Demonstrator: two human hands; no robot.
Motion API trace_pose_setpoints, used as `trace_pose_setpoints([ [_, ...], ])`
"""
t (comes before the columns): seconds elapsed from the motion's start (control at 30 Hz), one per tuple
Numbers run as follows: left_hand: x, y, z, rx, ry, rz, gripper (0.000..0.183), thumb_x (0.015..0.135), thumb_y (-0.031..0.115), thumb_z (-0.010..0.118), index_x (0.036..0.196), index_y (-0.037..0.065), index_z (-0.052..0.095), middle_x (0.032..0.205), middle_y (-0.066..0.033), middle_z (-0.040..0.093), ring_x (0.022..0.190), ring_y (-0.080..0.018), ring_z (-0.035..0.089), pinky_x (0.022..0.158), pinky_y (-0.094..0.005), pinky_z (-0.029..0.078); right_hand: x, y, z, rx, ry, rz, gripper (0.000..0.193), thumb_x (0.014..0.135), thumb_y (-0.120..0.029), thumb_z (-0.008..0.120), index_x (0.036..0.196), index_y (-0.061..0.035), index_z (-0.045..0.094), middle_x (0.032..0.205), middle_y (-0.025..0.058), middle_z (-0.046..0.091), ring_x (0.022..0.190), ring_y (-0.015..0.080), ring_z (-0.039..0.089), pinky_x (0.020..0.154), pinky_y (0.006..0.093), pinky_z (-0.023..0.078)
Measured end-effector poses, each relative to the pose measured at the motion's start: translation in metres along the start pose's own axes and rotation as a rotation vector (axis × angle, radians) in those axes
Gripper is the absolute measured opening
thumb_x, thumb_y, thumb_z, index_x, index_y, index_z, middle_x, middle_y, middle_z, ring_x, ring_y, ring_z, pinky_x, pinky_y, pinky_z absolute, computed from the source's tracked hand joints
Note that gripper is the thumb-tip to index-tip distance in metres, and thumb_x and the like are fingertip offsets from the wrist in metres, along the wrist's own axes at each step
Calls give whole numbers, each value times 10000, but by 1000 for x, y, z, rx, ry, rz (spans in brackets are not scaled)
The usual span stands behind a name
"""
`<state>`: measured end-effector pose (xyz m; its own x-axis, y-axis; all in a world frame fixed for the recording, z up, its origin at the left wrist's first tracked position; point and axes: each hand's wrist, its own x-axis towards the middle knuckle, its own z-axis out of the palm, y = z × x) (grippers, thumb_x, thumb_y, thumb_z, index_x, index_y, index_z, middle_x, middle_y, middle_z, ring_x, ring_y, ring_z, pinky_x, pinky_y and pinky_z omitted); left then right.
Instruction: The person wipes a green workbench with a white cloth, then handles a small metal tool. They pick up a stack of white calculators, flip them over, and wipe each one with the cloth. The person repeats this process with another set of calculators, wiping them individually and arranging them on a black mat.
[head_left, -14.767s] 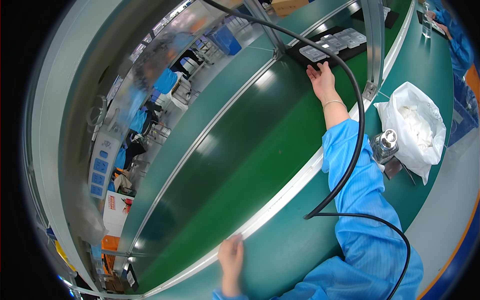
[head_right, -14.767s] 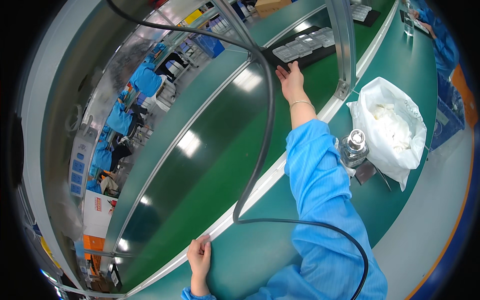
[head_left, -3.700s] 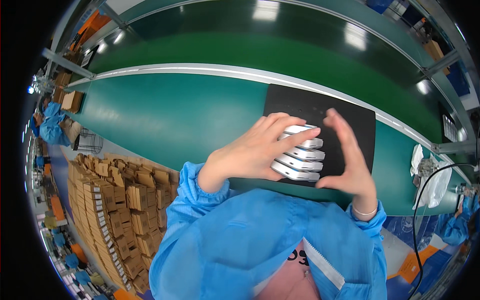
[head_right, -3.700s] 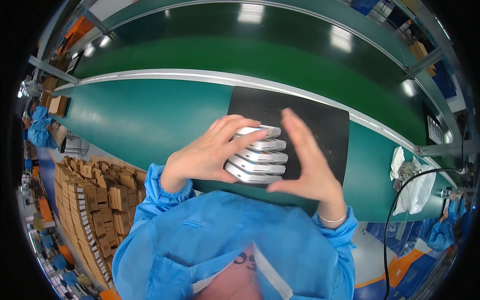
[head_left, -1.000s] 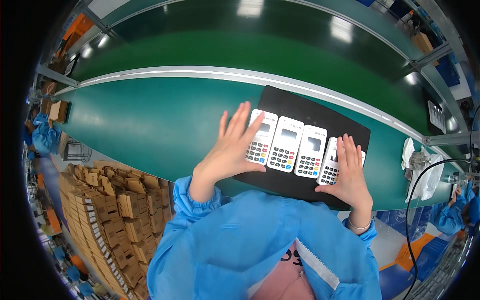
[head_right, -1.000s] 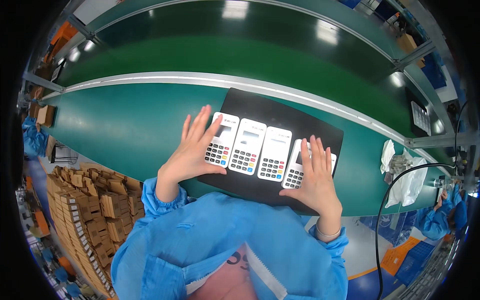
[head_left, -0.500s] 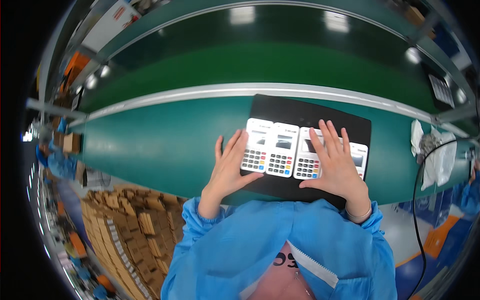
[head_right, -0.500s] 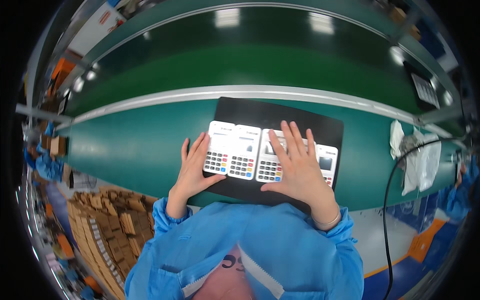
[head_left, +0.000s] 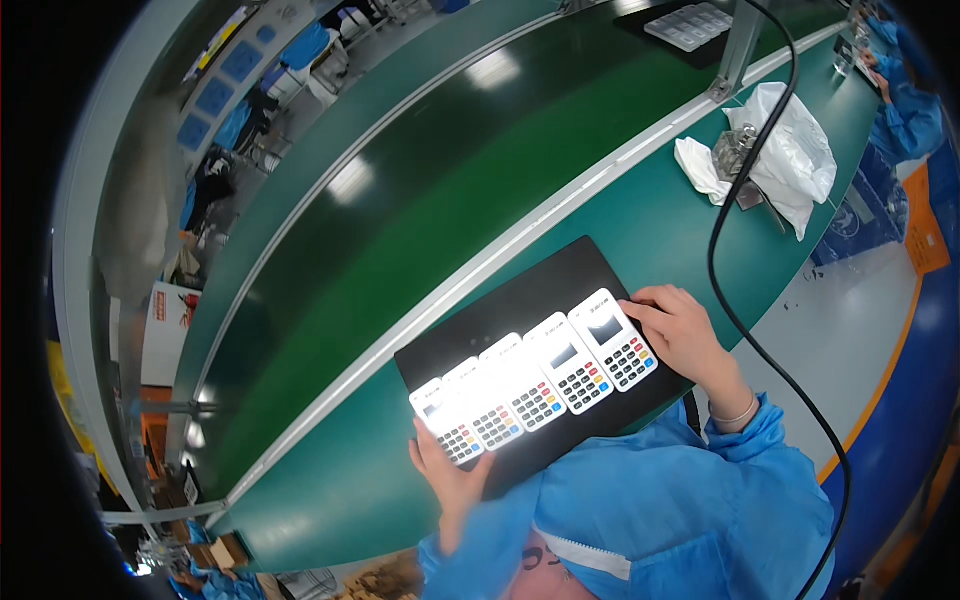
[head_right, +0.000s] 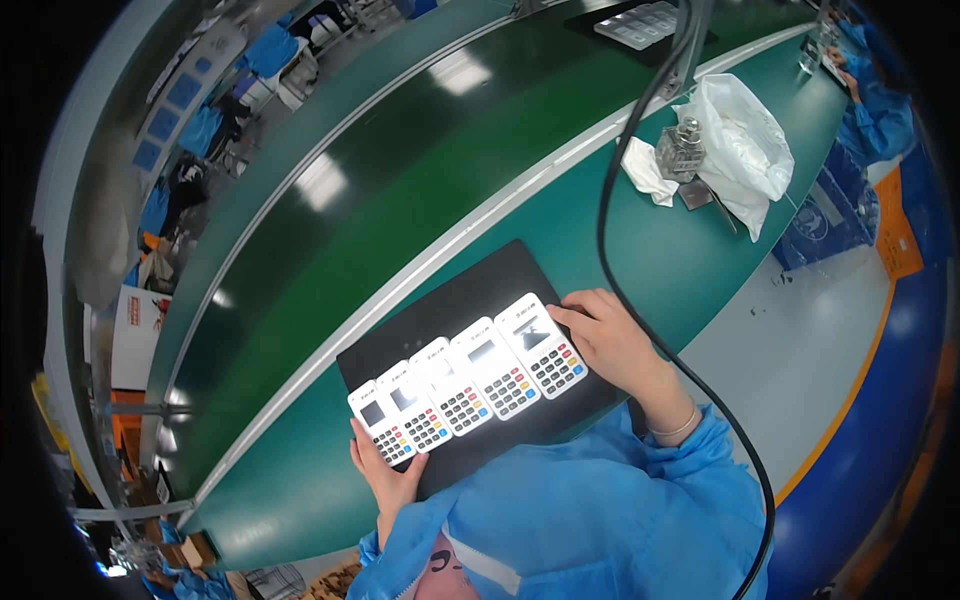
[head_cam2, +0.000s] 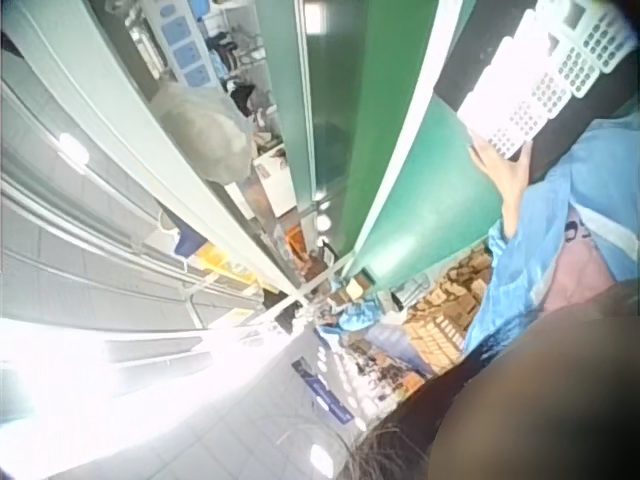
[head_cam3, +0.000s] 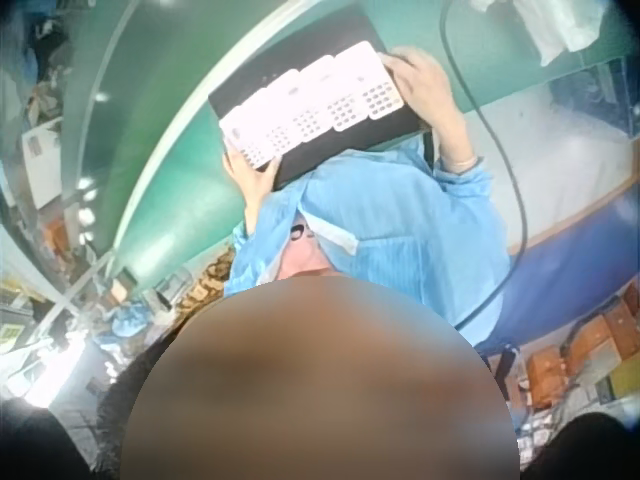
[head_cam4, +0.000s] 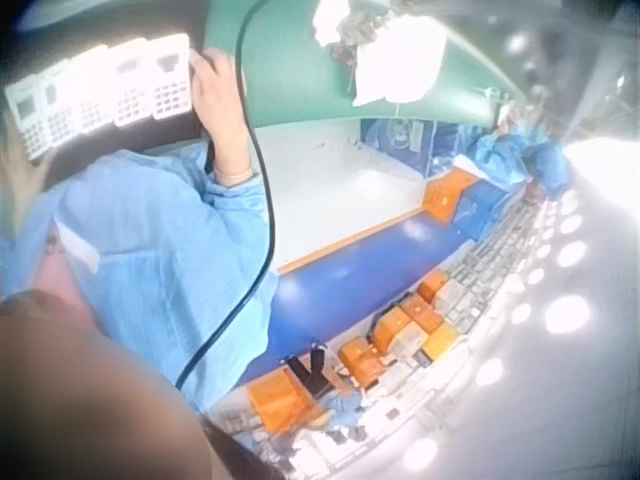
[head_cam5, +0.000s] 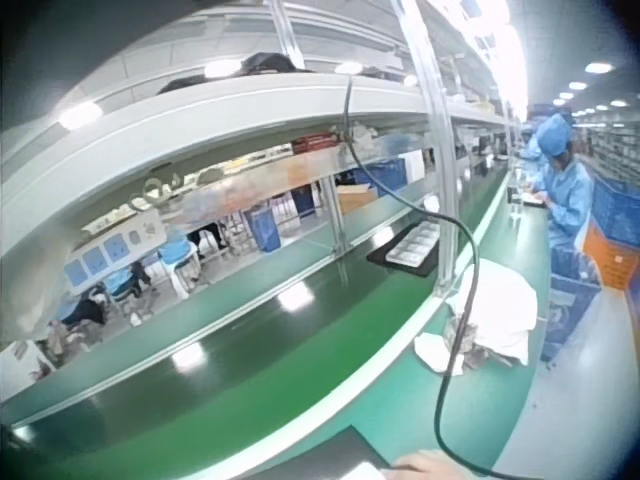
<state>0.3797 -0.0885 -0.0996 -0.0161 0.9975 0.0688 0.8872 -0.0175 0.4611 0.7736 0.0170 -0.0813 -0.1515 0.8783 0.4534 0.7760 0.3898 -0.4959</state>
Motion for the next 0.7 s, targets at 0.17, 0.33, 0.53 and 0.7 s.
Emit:
trace_pose_setpoints([
  [0.17, -4, 1, 2, -50, 37, -110, 1237, 665, 149, 883, 1624, 20, 111, 1654, -208, 231, 1492, -454, 169, 1242, -529, 125, 48, 66, -24, -209, 218, 195, 206, 878, -58, 661, 1083, -66, 661, 1284, 142, 627, 1038, 336, 652, 835, 428, 563],
  [0.33, -9, 6, -1, -12, 30, -146, 1174, 686, 144, 861, 1625, 40, 163, 1649, -185, 256, 1472, -467, 189, 1230, -519, 150, 52, 106, -12, -431, 225, 145, 341, 846, -103, 746, 1147, -46, 595, 1167, 128, 645, 1014, 316, 621, 822, 426, 542],
  [0.53, 6, 9, -1, -4, 28, -12, 1150, 715, 227, 869, 1609, 11, 178, 1643, -192, 262, 1459, -429, 244, 1228, -514, 137, 31, 84, -13, -159, 127, 372, 312, 867, -69, 728, 1157, -40, 616, 984, 141, 649, 920, 295, 667, 769, 400, 523],
  [0.7, -1, 6, 0, 52, 66, -30, 1191, 719, 377, 873, 1584, -51, 175, 1540, -258, 405, 1431, -373, 398, 1219, -562, 126, 25, 51, -39, 1353, 515, 584, 273, 1040, -177, 541, 1191, 38, 615, 1188, 103, 641, 1087, 182, 618, 956, 308, 482],
])
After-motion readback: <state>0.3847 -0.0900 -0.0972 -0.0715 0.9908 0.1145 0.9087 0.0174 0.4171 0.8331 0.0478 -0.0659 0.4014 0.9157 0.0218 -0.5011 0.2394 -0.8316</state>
